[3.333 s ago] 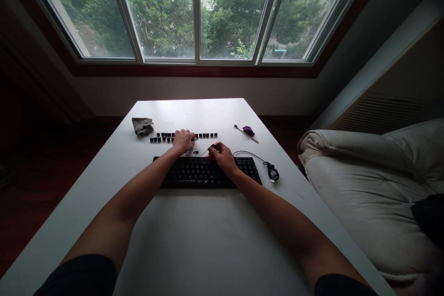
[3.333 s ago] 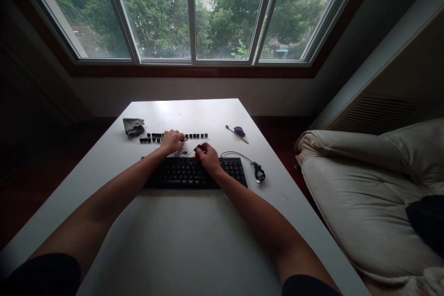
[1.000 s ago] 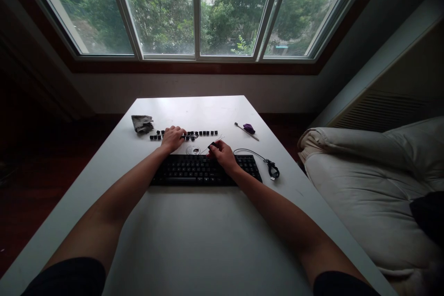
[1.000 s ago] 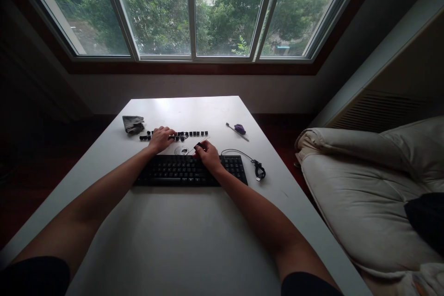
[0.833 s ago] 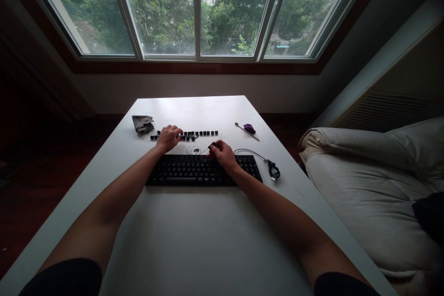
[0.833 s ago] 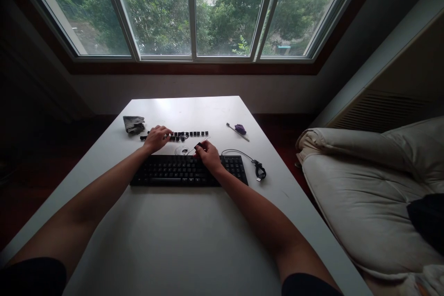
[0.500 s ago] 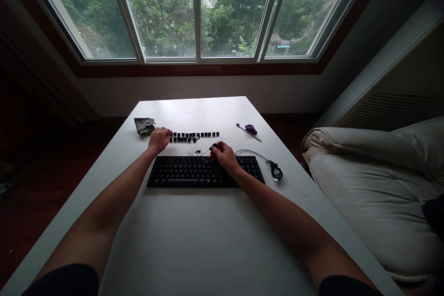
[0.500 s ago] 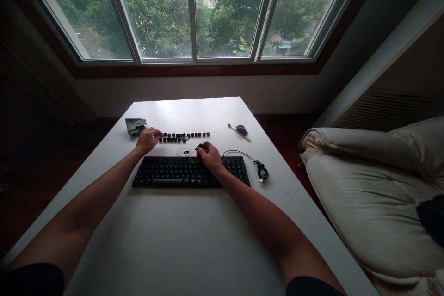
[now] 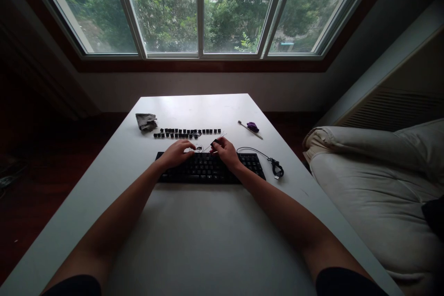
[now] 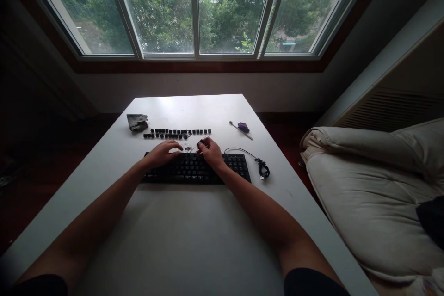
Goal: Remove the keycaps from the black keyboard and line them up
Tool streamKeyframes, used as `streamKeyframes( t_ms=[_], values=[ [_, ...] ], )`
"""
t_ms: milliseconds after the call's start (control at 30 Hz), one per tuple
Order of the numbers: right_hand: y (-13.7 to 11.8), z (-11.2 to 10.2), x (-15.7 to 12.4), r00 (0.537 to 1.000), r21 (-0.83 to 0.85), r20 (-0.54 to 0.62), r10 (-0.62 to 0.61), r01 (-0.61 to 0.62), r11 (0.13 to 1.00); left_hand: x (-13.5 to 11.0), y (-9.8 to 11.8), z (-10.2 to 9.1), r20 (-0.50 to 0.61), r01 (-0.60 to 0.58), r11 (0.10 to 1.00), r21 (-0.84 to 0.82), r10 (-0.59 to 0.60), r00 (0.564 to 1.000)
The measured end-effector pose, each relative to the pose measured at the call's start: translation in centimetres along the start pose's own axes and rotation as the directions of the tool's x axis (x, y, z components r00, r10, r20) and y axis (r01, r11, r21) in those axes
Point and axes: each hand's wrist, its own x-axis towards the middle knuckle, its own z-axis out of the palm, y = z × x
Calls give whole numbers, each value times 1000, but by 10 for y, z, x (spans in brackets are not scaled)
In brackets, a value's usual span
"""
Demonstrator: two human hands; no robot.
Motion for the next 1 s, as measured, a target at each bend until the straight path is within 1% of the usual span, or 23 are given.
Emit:
streamKeyframes(
  t_ms=[67,133,233,300,367,433,567,667,733,833,1000],
  values=[
    [-5,-2,2,999,-56,30,-35,37,998,0,17,8,7,-23,1000,18,22,1000],
    [-11,-5,2,993,-166,81,-84,96,982,1,28,16,1,-20,999,45,20,1000],
    [-21,-11,0,975,-323,170,-141,191,927,1,33,25,-1,-20,997,78,20,1000],
    [-25,-13,-2,958,-385,232,-167,248,889,0,34,29,-12,-21,995,96,22,1000],
    [-26,-14,-2,940,-408,295,-172,287,867,-1,33,32,-24,-26,993,113,29,999],
    [-24,-14,-1,925,-402,346,-160,300,865,-2,33,33,-32,-36,991,129,41,999],
    [-21,-15,2,901,-390,409,-149,320,864,-2,35,35,-42,-42,987,154,49,998],
    [-22,-15,1,869,-420,467,-167,383,822,-2,36,36,-42,-36,985,167,44,998],
    [-23,-14,0,852,-445,489,-189,430,786,-2,37,36,-42,-31,985,172,39,998],
    [-24,-13,-1,848,-468,485,-213,457,756,-3,39,37,-54,-8,985,175,18,998],
    [-21,-14,0,872,-465,443,-211,424,777,0,44,43,-98,35,984,174,-18,995]
  ],
)
